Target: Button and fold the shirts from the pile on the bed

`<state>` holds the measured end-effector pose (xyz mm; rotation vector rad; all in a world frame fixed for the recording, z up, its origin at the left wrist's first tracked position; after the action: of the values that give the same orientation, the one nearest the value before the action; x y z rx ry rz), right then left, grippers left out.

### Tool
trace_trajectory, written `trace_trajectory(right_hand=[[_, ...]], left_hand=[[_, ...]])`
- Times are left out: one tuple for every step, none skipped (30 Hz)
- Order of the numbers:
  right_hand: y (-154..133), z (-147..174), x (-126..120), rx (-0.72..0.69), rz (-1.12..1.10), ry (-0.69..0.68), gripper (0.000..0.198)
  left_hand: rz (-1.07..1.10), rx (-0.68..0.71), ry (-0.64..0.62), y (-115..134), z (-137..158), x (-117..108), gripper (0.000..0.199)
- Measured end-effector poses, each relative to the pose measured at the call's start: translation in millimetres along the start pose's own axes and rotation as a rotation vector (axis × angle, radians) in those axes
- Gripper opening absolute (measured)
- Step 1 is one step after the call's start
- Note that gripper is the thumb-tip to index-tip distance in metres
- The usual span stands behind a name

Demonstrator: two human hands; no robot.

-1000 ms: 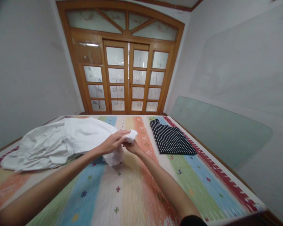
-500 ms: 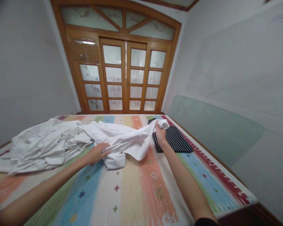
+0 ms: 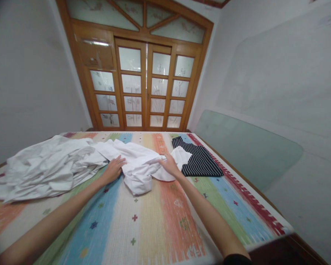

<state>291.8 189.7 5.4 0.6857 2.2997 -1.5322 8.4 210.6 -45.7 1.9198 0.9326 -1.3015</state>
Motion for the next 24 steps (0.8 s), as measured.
trace_trajectory(right_hand=[[-16,6,17,-0.063,0.01,-0.055,0.031],[-32,12,31,-0.121,0.014,-0.092,0.031],[-46,18,42,-0.17,0.019,-0.115,0.033],[-59,24,52,-0.208,0.026,-0.129,0.036],[-71,28,60,-0.239,0.029,-0.142,0.041],[-80,32,66,-0.258,0.026,-0.152,0.048],[-88,34,71,-0.269,0.012,-0.164,0.055],[-94,36,75,-0.273,-0.015,-0.183,0.06],[-98,36,77,-0.266,-0.056,-0.203,0.06],[-100,35,78,-0.249,-0.112,-0.224,0.055],[-99,33,78,-0.219,-0.179,-0.24,0.045],[-96,30,76,-0.174,-0.254,-0.246,0.034],[-90,25,72,-0.113,-0.332,-0.243,0.026],[-82,20,68,-0.04,-0.407,-0.233,0.023],[-73,16,63,0.034,-0.474,-0.218,0.025],[-64,12,58,0.099,-0.526,-0.202,0.029],[-56,8,51,0.15,-0.563,-0.181,0.034],[-49,4,42,0.181,-0.585,-0.154,0.038],[-45,1,32,0.194,-0.592,-0.116,0.041],[-41,-1,19,0.195,-0.587,-0.066,0.042],[-39,-3,6,0.188,-0.573,-0.017,0.043],[-38,-4,-8,0.175,-0.554,0.024,0.043],[-39,-5,-20,0.159,-0.528,0.05,0.043],[-41,-5,-30,0.14,-0.495,0.057,0.04]], left_hand=[[0.023,-0.036,-0.02,1,-5,-2,0.04],[0.053,-0.076,-0.035,2,-9,-6,0.036],[0.088,-0.114,-0.04,4,-14,-11,0.033],[0.132,-0.143,-0.036,8,-18,-17,0.032],[0.185,-0.158,-0.02,14,-22,-24,0.031],[0.25,-0.164,0.003,21,-26,-32,0.031],[0.33,-0.175,0.023,27,-29,-40,0.032],[0.423,-0.2,0.033,33,-30,-46,0.033],[0.533,-0.239,0.022,37,-30,-50,0.035],[0.656,-0.274,-0.013,41,-29,-51,0.036],[0.782,-0.289,-0.075,47,-27,-50,0.037],[0.89,-0.284,-0.151,54,-24,-48,0.038],[0.959,-0.26,-0.222,60,-22,-49,0.039],[0.978,-0.227,-0.265,61,-19,-51,0.04],[0.952,-0.196,-0.27,59,-18,-54,0.044],[0.897,-0.17,-0.231,52,-17,-59,0.048],[0.83,-0.143,-0.162,44,-17,-65,0.051],[0.762,-0.105,-0.08,37,-17,-71,0.053],[0.693,-0.053,0.002,33,-16,-76,0.052],[0.618,0.007,0.08,31,-14,-80,0.048],[0.535,0.065,0.149,31,-11,-84,0.043],[0.445,0.114,0.205,31,-8,-85,0.037],[0.357,0.152,0.247,32,-4,-85,0.03],[0.28,0.181,0.271,34,-1,-84,0.025]])
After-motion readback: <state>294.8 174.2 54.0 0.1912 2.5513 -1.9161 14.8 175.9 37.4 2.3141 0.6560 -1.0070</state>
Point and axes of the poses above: each hand's wrist, its own z-axis away from the middle knuckle, its own x-axis out of the palm, y = z × x, the point moved 10 cm from there along -z, towards the middle knuckle, and after that the axes turned 6 degrees about x, right-handed, at the moved point
